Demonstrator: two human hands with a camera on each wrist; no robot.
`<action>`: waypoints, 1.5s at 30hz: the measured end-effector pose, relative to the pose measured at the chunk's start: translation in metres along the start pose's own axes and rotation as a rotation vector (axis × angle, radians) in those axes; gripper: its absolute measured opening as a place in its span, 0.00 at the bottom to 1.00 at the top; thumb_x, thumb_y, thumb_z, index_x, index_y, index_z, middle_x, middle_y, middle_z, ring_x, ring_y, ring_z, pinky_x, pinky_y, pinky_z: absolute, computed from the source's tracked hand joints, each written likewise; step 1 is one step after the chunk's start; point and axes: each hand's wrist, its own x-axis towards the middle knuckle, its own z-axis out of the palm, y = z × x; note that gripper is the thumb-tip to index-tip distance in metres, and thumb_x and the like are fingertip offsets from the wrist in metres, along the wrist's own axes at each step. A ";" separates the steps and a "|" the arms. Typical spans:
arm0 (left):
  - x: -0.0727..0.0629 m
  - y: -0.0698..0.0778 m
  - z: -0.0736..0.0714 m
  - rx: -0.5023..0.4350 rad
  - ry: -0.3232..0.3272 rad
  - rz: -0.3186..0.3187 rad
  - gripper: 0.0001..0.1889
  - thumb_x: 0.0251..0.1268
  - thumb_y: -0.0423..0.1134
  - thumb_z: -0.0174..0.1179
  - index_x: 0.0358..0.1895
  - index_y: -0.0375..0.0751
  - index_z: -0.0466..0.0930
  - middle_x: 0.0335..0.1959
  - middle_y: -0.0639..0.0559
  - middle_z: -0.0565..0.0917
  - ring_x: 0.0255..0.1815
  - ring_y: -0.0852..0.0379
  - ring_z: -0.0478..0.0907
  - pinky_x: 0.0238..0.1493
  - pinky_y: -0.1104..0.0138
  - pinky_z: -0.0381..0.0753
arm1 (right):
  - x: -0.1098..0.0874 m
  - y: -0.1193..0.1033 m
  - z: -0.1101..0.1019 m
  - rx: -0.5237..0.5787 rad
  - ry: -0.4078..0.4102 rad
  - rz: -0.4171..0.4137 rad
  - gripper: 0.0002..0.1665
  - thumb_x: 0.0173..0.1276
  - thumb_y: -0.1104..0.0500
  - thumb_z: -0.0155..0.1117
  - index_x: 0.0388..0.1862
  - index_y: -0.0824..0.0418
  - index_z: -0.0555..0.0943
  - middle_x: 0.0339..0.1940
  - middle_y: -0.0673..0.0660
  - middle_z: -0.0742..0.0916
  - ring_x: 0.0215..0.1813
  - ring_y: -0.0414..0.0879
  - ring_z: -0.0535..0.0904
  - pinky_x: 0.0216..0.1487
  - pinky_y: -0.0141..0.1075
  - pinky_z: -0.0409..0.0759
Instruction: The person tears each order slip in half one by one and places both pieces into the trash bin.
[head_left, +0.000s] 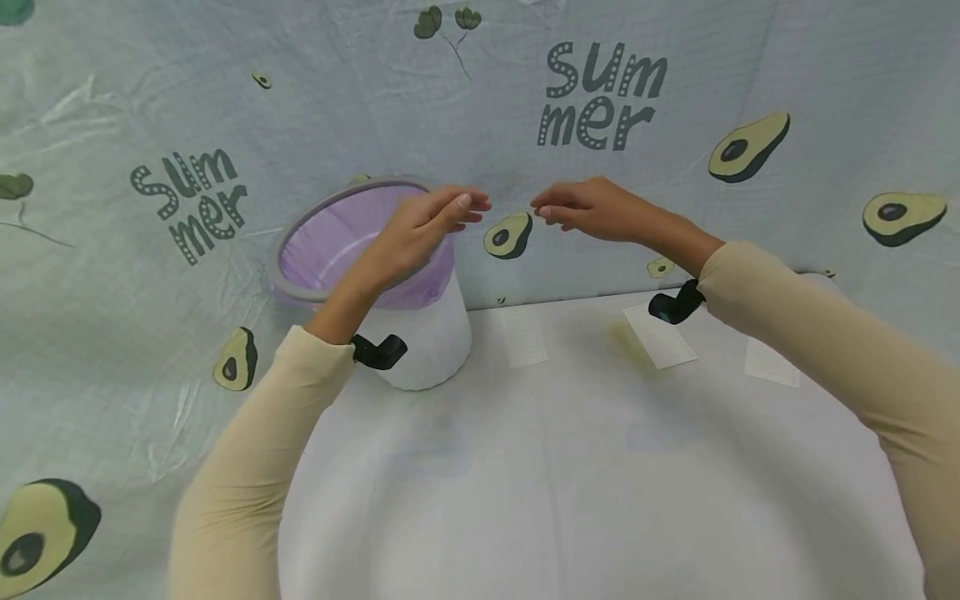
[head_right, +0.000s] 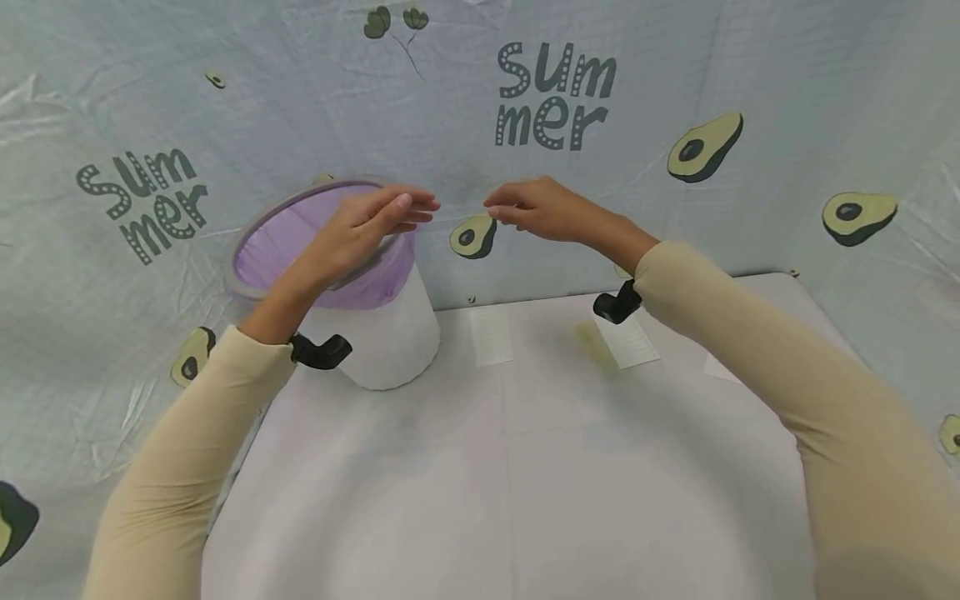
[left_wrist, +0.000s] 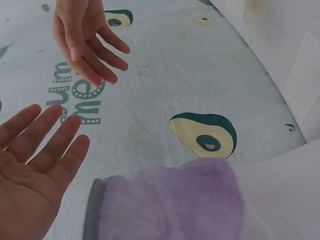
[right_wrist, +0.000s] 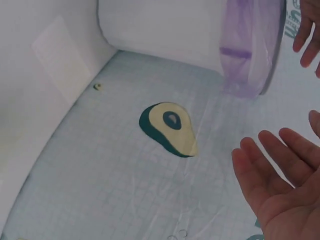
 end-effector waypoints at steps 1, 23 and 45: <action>-0.001 -0.002 0.002 0.017 -0.003 0.000 0.20 0.85 0.42 0.43 0.67 0.35 0.76 0.64 0.42 0.80 0.64 0.45 0.78 0.67 0.57 0.74 | -0.002 0.002 0.000 0.005 -0.006 0.007 0.25 0.85 0.50 0.48 0.70 0.62 0.75 0.62 0.64 0.83 0.58 0.58 0.83 0.60 0.53 0.79; -0.008 -0.026 0.058 0.423 -0.169 0.054 0.29 0.82 0.50 0.50 0.77 0.39 0.64 0.75 0.45 0.70 0.75 0.49 0.66 0.75 0.57 0.63 | -0.067 0.039 0.006 -0.038 0.014 0.150 0.31 0.83 0.48 0.52 0.77 0.63 0.66 0.74 0.66 0.73 0.72 0.64 0.71 0.66 0.62 0.72; 0.000 -0.088 0.160 0.404 -0.246 0.061 0.29 0.80 0.51 0.54 0.77 0.44 0.64 0.77 0.49 0.67 0.77 0.52 0.62 0.77 0.62 0.59 | -0.157 0.071 0.060 -0.176 -0.003 0.285 0.33 0.81 0.50 0.57 0.75 0.70 0.68 0.72 0.74 0.72 0.71 0.72 0.68 0.66 0.66 0.68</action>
